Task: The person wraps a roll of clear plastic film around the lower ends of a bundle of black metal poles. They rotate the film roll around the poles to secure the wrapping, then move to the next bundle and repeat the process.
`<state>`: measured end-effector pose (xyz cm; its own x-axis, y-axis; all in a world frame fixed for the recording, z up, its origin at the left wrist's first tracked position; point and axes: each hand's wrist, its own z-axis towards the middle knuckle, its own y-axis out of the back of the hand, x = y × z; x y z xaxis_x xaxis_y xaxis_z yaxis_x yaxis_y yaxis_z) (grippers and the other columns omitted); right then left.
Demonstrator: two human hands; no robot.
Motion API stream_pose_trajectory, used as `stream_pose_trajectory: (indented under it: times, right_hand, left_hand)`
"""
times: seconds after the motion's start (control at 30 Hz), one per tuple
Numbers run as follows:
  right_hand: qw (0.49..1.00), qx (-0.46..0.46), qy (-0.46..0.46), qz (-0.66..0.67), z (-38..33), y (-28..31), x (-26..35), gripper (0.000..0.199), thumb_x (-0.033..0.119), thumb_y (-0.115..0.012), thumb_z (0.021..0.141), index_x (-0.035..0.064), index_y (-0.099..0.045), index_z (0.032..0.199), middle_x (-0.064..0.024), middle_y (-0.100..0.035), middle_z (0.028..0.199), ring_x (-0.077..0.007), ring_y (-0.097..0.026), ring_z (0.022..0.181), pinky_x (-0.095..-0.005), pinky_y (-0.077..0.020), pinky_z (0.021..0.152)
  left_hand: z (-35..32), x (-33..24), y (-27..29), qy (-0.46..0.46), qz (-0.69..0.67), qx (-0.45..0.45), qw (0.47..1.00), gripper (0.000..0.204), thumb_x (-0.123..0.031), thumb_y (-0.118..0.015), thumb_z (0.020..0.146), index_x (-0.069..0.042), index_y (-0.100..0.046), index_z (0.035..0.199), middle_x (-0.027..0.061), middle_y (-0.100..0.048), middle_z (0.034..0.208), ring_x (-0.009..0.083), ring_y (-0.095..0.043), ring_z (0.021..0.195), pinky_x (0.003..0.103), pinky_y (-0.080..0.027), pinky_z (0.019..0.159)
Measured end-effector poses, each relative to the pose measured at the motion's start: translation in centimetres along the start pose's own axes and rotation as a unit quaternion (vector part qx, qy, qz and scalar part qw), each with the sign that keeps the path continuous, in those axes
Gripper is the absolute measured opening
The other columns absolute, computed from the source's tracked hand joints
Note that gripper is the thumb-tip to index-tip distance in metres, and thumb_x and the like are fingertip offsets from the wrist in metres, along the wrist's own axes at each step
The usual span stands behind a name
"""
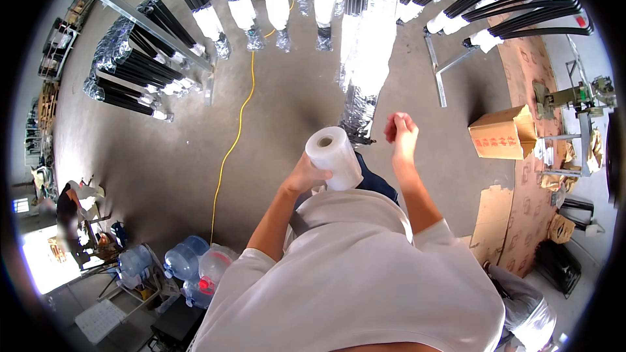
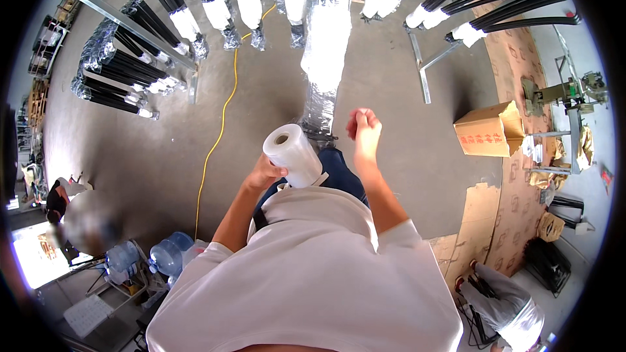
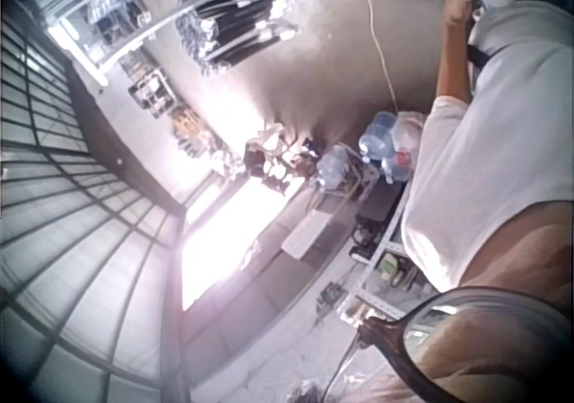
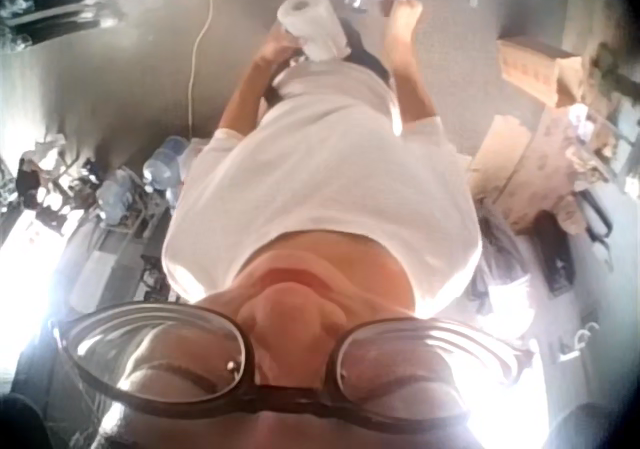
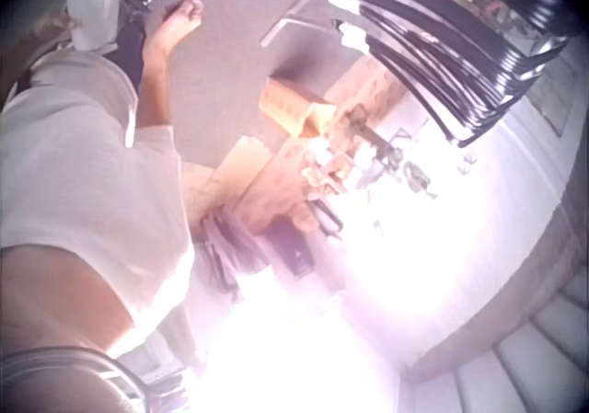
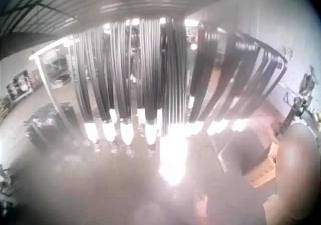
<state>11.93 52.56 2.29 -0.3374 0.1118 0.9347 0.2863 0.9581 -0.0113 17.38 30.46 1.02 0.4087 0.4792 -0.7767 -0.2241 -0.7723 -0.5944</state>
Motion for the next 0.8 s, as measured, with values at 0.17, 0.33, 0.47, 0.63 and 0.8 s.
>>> stream_pose_trajectory:
  times: [0.17, 0.33, 0.47, 0.63, 0.8]
  right_hand:
    - [0.898, 0.179, 0.28, -0.288, -8.5, -2.1, 1.6, 0.067, 0.025, -0.07, 0.066, 0.0015, -0.037, 0.12, -0.0135, -0.052, 0.1, -0.026, -0.051, 0.093, -0.0358, -0.0445, 0.078]
    - [0.899, 0.129, 0.22, -0.357, -9.3, -3.2, 3.3, 0.093, 0.027, -0.076, 0.056, 0.0052, -0.023, 0.13, -0.0157, -0.042, 0.118, -0.0323, -0.041, 0.112, -0.0416, -0.0389, 0.089]
    - [0.902, 0.117, 0.2, -0.364, -10.0, -2.0, 4.7, 0.095, 0.025, -0.078, 0.051, 0.0089, -0.026, 0.13, -0.013, -0.045, 0.115, -0.0322, -0.043, 0.11, -0.0408, -0.0394, 0.089]
    - [0.864, 0.105, 0.226, -0.437, -10.9, -1.2, 6.9, 0.094, 0.026, -0.078, 0.048, 0.0103, -0.03, 0.128, -0.0123, -0.047, 0.109, -0.0313, -0.046, 0.106, -0.0415, -0.0427, 0.084]
    - [0.823, -0.008, 0.281, -0.494, -8.7, 3.6, 11.4, 0.093, 0.027, -0.077, 0.047, 0.0097, -0.034, 0.126, -0.0122, -0.049, 0.107, -0.0308, -0.051, 0.1, -0.0396, -0.0476, 0.082]
  left_hand:
    - [0.4, 0.1, -1.1, 0.047, 0.055, 0.0, 0.997, 0.075, -0.017, -0.075, 0.059, -0.003, -0.038, 0.123, 0.004, -0.049, 0.113, 0.0143, -0.046, 0.105, 0.029, -0.036, 0.091]
    - [0.3, -3.2, -4.0, 0.069, 0.059, 0.043, 0.995, 0.07, -0.02, -0.066, 0.066, -0.003, -0.035, 0.126, 0.0061, -0.044, 0.12, 0.0143, -0.041, 0.111, 0.028, -0.033, 0.093]
    - [4.8, -2.4, 3.0, 0.026, 0.172, 0.11, 0.979, 0.058, -0.028, -0.05, 0.079, -0.004, -0.032, 0.13, 0.0072, -0.04, 0.128, 0.0192, -0.04, 0.115, 0.033, -0.031, 0.096]
    - [12.7, -0.1, -0.9, 0.051, 0.031, 0.07, 0.996, 0.053, -0.045, -0.035, 0.089, -0.007, -0.036, 0.127, 0.0069, -0.048, 0.119, 0.0175, -0.047, 0.107, 0.031, -0.036, 0.09]
    - [11.8, 0.1, -2.5, 0.105, 0.008, 0.081, 0.991, 0.055, -0.05, -0.028, 0.09, -0.006, -0.04, 0.121, 0.0054, -0.052, 0.112, 0.0162, -0.05, 0.104, 0.032, -0.04, 0.087]
